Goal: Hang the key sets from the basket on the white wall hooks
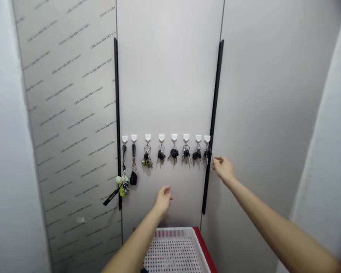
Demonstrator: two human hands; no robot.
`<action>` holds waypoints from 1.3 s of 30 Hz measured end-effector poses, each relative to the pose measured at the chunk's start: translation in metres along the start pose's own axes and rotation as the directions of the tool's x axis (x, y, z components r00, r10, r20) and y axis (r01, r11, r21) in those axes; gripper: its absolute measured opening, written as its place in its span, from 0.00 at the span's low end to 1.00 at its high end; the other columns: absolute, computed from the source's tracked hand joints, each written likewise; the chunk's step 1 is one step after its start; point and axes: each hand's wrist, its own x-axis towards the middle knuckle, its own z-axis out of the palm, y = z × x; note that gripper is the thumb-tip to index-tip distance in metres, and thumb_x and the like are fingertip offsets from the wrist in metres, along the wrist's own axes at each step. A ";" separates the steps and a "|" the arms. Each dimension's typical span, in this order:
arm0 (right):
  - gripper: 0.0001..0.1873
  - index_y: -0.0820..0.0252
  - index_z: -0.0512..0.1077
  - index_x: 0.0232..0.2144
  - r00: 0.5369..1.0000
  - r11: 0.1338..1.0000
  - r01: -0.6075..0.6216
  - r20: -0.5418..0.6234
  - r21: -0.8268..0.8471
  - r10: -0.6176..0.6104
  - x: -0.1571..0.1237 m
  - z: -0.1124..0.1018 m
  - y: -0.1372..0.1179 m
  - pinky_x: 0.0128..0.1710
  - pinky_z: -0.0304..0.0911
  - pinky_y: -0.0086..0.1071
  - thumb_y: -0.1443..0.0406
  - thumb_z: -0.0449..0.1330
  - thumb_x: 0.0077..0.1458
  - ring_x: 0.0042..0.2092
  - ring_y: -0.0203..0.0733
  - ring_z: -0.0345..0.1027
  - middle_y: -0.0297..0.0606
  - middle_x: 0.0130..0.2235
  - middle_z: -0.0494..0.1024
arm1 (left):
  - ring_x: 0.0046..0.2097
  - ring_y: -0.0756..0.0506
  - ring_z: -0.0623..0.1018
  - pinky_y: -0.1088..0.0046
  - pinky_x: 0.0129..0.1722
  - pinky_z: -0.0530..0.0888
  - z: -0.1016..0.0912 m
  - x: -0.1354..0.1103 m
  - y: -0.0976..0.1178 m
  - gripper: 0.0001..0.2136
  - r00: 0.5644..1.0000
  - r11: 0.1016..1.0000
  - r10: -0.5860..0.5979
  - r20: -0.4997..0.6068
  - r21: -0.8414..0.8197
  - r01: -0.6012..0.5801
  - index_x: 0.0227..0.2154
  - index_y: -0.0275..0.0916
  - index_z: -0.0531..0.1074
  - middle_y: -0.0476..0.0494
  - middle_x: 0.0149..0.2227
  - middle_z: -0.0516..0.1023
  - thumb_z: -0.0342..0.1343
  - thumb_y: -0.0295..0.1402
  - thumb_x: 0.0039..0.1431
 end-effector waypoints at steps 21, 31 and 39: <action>0.38 0.51 0.28 0.50 0.829 0.487 0.036 0.246 0.873 -0.503 -0.149 0.019 -0.115 0.18 0.52 0.24 0.71 0.47 0.42 0.19 0.28 0.51 0.25 0.18 0.57 | 0.18 0.59 0.56 0.82 0.21 0.56 -0.049 -0.077 0.087 0.36 0.842 0.837 0.538 0.049 -0.150 -0.526 0.50 0.43 0.36 0.59 0.15 0.55 0.51 0.25 0.40; 0.39 0.50 0.28 0.50 0.809 0.498 0.023 0.277 0.867 -0.519 -0.148 0.023 -0.113 0.17 0.52 0.23 0.72 0.47 0.42 0.18 0.27 0.50 0.24 0.18 0.57 | 0.18 0.59 0.56 0.82 0.21 0.55 -0.048 -0.070 0.080 0.36 0.853 0.849 0.519 0.065 -0.161 -0.504 0.50 0.44 0.37 0.60 0.15 0.55 0.51 0.25 0.40; 0.38 0.49 0.30 0.50 0.793 0.497 -0.016 0.314 0.868 -0.523 -0.152 0.028 -0.113 0.17 0.51 0.22 0.72 0.47 0.42 0.18 0.26 0.50 0.24 0.18 0.57 | 0.18 0.59 0.55 0.82 0.20 0.54 -0.052 -0.066 0.074 0.35 0.859 0.853 0.508 0.062 -0.172 -0.492 0.50 0.43 0.37 0.60 0.15 0.54 0.50 0.24 0.40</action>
